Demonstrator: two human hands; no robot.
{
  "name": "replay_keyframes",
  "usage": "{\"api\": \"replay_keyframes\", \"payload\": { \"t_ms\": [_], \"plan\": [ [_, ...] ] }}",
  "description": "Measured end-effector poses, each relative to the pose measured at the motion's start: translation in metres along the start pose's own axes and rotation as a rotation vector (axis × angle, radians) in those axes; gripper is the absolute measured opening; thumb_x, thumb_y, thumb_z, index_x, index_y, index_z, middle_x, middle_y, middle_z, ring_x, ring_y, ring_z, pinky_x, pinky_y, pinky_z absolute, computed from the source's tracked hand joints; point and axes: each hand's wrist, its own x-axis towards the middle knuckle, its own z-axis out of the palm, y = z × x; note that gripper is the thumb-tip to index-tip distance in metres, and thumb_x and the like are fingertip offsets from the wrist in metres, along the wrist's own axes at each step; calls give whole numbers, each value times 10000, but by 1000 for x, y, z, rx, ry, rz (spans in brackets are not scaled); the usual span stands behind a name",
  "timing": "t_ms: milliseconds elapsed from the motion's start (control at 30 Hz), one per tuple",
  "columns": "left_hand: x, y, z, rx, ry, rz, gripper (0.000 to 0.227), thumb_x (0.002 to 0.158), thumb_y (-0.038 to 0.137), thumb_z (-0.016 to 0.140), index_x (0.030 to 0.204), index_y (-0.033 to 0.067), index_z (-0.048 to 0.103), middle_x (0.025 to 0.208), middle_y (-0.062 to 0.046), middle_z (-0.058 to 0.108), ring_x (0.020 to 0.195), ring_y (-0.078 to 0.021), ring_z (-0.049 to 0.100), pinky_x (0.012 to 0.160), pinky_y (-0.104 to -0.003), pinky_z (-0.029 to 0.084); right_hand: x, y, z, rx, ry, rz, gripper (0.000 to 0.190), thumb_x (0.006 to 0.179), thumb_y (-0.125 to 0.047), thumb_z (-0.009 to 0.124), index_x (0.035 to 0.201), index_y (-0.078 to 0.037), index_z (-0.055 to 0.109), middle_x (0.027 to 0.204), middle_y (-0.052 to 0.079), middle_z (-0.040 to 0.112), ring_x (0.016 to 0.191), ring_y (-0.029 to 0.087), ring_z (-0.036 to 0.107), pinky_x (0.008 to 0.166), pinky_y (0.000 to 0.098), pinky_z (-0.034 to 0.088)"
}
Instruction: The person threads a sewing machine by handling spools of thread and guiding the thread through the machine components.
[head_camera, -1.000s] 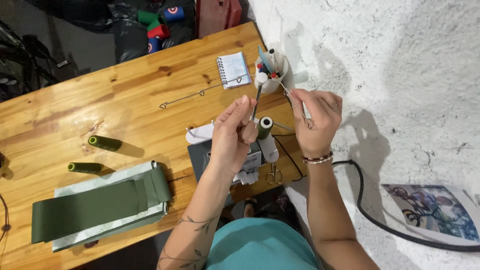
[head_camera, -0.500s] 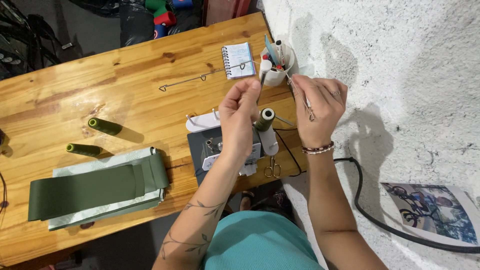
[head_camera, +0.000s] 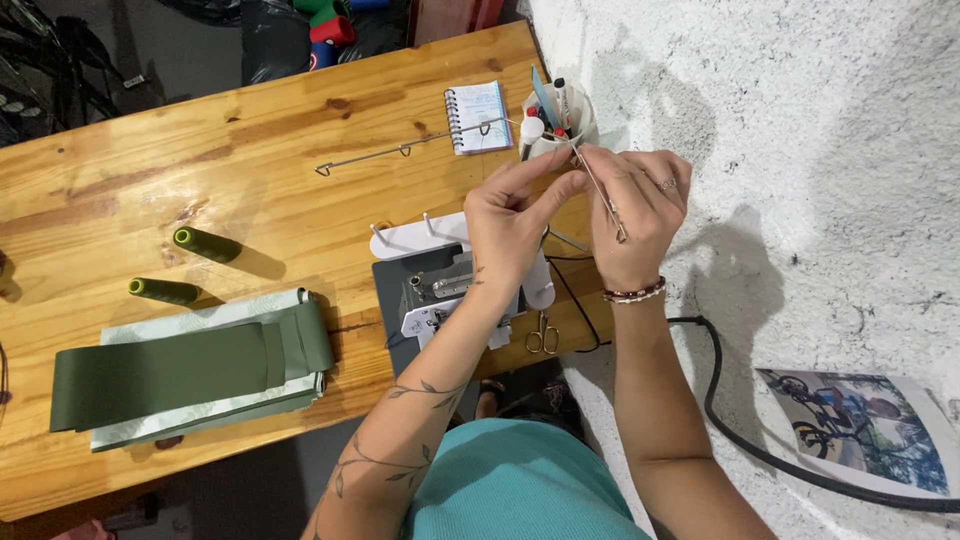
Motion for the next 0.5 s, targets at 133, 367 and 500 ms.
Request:
{"api": "replay_keyframes", "payload": {
  "t_ms": [133, 367, 500],
  "plan": [
    [5, -6, 8, -1, 13, 7, 214, 808, 253, 876, 1003, 200, 807, 592, 74, 333, 617, 7, 367, 576, -160, 340, 2, 0, 1, 29, 11, -6, 89, 928, -31, 820, 998, -84, 805, 924, 55, 794, 813, 212, 660, 866, 364, 422],
    [2, -10, -5, -20, -17, -13, 96, 894, 156, 789, 978, 109, 790, 483, 65, 389, 524, -4, 395, 502, -175, 340, -4, -1, 0, 145, 11, 63, 156, 930, 40, 791, 1059, -48, 782, 972, 114, 783, 846, 230, 676, 871, 366, 426],
    [-6, 6, -27, -102, -62, -119, 53, 911, 131, 749, 953, 105, 769, 481, 96, 379, 523, 13, 391, 472, -161, 325, -40, 15, -1, 280, 75, 92, 158, 953, 61, 735, 1108, 28, 722, 981, 176, 745, 852, 270, 672, 843, 370, 487]
  ]
}}
